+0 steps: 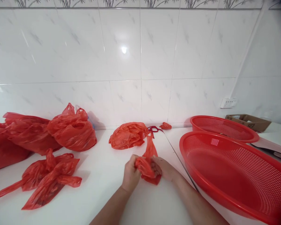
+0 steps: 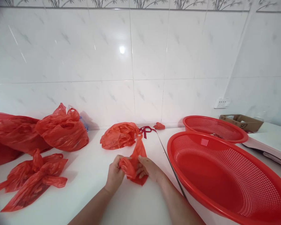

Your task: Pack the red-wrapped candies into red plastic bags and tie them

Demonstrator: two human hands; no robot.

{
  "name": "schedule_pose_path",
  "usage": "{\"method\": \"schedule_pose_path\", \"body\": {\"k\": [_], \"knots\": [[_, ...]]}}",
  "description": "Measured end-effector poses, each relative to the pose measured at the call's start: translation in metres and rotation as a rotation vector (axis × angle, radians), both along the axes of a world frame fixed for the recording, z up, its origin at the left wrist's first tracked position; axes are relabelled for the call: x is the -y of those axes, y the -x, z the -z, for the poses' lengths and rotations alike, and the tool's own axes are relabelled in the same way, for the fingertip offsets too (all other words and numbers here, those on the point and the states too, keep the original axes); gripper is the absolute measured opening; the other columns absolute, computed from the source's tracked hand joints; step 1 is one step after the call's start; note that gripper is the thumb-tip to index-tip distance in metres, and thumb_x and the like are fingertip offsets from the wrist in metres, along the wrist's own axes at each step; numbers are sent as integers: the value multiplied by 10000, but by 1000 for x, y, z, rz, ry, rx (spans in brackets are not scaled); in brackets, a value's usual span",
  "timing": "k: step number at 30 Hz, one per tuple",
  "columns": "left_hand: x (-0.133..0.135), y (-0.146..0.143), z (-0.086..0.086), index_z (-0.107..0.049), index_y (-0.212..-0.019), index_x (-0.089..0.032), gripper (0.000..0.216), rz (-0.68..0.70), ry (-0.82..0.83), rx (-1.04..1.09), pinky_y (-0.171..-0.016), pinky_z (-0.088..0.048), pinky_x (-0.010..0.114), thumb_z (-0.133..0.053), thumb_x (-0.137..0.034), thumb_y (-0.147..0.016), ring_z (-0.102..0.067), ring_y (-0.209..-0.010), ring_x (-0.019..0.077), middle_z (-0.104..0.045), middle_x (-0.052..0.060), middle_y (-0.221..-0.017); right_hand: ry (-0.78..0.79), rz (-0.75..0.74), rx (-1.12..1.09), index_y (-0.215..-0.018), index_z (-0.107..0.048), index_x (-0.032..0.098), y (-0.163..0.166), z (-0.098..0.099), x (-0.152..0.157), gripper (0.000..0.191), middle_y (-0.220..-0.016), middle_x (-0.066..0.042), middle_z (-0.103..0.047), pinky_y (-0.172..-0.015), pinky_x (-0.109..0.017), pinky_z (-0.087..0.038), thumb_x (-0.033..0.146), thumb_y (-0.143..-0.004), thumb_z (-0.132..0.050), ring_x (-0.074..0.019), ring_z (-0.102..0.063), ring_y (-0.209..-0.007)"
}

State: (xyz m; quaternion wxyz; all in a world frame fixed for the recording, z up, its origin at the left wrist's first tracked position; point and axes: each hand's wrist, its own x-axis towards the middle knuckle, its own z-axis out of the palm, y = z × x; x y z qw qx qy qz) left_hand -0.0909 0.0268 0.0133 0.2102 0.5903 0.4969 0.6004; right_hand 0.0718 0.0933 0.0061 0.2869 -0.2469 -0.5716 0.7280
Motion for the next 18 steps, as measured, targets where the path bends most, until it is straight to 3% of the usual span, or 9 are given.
{"method": "schedule_pose_path", "body": {"k": [4, 7, 10, 12, 18], "knots": [[8, -22, 1, -633, -877, -260, 291, 217, -41, -307, -705, -439, 293, -540, -83, -665, -598, -791, 195, -674, 30, -884, 27, 87, -244, -823, -659, 189, 0, -11, 6, 282, -811, -45, -668, -725, -310, -484, 465, -770, -644, -173, -613, -768], [6, -26, 4, -616, -766, -252, 236, 265, -55, -340, -644, -407, 291, -505, -66, -673, -572, -739, 196, -649, 46, -865, 110, 287, -285, -849, -671, 206, -1, -12, 0, 282, -871, -50, -687, -760, -361, -505, 450, -711, -701, -225, -633, -839], [-2, -18, 8, -571, -670, -237, 156, 191, -8, -239, -588, -362, 275, -509, -93, -675, -503, -651, 177, -588, 29, -730, 118, 512, -277, -932, -661, 210, -4, -3, -14, 404, -940, -66, -690, -691, -358, -518, 502, -661, -726, -243, -643, -834], [-8, -9, 11, -554, -661, -233, 115, 93, 57, -126, -568, -346, 256, -525, -122, -672, -470, -622, 161, -551, 2, -670, 72, 561, -230, -963, -651, 204, -5, 4, -22, 451, -960, -78, -684, -645, -339, -516, 524, -653, -725, -237, -642, -814], [-23, 23, 14, -538, -728, -216, 95, -165, 83, 183, -546, -348, 224, -507, -148, -669, -454, -602, 124, -529, -34, -666, -98, 607, -8, -717, -645, 218, -11, 16, -27, 301, -634, -13, -622, -504, -279, -435, 495, -652, -742, -132, -517, -526]]}}
